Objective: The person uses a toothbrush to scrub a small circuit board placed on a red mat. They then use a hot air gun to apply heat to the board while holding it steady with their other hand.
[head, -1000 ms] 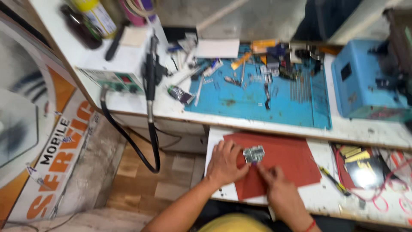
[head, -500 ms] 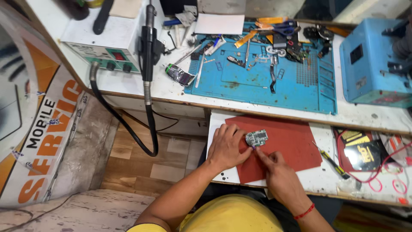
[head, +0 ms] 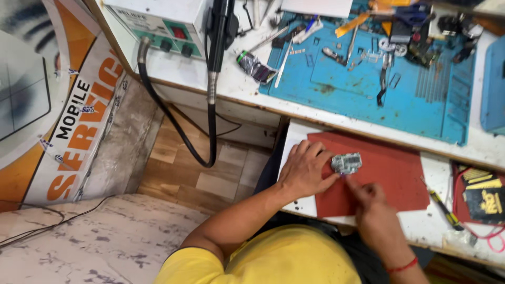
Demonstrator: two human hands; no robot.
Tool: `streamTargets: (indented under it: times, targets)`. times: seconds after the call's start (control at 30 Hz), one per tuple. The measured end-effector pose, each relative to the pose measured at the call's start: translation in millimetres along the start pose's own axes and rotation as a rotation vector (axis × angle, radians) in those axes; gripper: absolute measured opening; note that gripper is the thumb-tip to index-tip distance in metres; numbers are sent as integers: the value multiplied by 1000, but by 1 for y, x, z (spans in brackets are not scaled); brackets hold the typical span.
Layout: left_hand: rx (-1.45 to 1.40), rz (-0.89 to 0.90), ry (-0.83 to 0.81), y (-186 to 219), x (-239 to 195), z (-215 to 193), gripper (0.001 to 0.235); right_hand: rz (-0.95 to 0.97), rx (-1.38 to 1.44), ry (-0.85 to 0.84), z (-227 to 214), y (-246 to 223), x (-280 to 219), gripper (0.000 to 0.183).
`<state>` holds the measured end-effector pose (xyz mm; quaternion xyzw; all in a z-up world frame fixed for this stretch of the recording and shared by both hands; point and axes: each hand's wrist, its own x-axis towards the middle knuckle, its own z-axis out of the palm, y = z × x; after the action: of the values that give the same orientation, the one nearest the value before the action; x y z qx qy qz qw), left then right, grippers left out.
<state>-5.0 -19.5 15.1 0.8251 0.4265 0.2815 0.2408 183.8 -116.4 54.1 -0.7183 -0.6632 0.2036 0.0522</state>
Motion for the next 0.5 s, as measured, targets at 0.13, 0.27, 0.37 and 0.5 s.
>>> streamTargets:
  times: [0.13,0.27,0.37,0.5]
  targets:
    - [-31,-9,2,2,2,-2,49,0,39,150,-5,-5,2,62]
    - [-37,14,26,0,1,2,47,55,80,139,-5,-7,4,61]
    - [-45,0,14,4,2,2,45,28,94,87,2,4,-4,66]
    - [-40,-8,3,3,6,0,45,-18,127,141,3,5,-1,66]
